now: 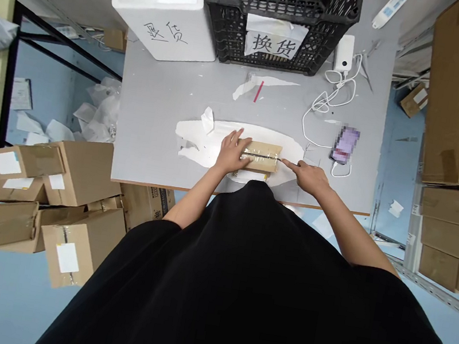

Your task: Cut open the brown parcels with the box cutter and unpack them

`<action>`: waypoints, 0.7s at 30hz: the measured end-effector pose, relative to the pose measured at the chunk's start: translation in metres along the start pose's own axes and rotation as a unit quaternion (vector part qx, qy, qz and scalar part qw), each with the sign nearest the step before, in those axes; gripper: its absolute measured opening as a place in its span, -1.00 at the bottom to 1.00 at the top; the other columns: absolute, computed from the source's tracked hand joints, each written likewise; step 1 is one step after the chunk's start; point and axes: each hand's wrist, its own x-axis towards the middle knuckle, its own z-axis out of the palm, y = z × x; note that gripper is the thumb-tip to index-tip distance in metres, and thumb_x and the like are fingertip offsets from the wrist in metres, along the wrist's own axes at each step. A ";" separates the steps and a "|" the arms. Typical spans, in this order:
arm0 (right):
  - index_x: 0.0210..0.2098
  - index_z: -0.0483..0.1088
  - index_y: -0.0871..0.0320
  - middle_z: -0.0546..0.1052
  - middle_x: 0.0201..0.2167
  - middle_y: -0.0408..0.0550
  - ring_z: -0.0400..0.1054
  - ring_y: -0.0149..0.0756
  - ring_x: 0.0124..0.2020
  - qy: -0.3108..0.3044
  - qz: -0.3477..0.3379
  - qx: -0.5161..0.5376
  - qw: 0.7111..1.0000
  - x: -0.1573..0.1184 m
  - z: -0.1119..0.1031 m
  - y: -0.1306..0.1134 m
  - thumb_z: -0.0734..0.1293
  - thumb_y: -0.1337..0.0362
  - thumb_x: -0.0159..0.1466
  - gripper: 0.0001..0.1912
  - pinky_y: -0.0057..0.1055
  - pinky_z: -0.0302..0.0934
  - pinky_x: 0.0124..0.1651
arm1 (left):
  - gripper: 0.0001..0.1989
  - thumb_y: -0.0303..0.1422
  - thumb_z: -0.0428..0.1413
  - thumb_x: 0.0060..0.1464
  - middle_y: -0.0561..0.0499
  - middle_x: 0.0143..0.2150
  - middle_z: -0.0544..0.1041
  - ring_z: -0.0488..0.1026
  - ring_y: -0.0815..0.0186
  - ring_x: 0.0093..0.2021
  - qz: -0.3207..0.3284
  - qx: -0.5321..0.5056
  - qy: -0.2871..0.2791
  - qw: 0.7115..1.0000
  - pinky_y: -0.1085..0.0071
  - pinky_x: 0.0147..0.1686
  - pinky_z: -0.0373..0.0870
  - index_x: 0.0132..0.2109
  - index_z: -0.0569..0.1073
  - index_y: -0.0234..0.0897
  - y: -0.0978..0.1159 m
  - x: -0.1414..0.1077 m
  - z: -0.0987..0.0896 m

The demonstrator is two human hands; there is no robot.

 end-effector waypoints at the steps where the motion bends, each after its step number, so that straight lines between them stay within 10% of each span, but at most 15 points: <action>1: 0.45 -0.05 -0.26 0.49 -0.02 0.08 0.43 -0.12 -0.16 0.016 0.006 0.038 0.999 -0.003 0.004 0.003 0.07 0.32 0.40 -0.33 -0.27 0.24 -0.17 | -0.33 -0.04 0.17 0.10 -0.04 0.50 0.00 -0.17 -0.15 0.49 0.020 0.005 -0.004 1.000 -0.12 0.40 -0.17 0.32 0.29 -0.06 0.008 0.003 0.003; 5: 0.44 0.04 -0.16 0.52 -0.06 -0.02 0.41 -0.26 -0.27 0.062 0.032 0.278 0.958 -0.006 0.026 0.017 0.07 0.26 0.42 -0.39 -0.27 0.33 -0.16 | -0.46 -0.22 0.08 0.18 -0.09 0.44 0.15 -0.02 -0.09 0.45 0.063 0.002 -0.044 0.997 -0.05 0.39 -0.12 0.29 0.33 -0.13 0.029 0.017 0.015; 10: 0.46 0.00 0.01 0.44 -0.32 -0.11 0.26 -0.42 -0.51 0.030 0.044 0.546 0.836 0.004 0.052 0.015 0.13 0.22 0.39 -0.35 -0.37 0.34 -0.38 | -0.48 -0.23 0.08 0.19 -0.11 0.35 0.31 0.17 -0.08 0.35 0.074 0.035 -0.068 0.994 -0.03 0.35 -0.02 0.29 0.36 -0.11 0.032 0.031 0.019; 21: 0.47 -0.06 -0.03 0.35 -0.37 -0.17 0.26 -0.45 -0.50 -0.009 0.032 0.665 0.746 0.015 0.046 0.002 0.16 0.26 0.38 -0.31 -0.45 0.34 -0.39 | -0.51 -0.30 0.02 0.24 -0.19 0.29 0.36 0.23 -0.09 0.30 0.081 0.065 -0.091 0.990 -0.09 0.37 -0.08 0.30 0.36 -0.15 0.035 0.040 0.025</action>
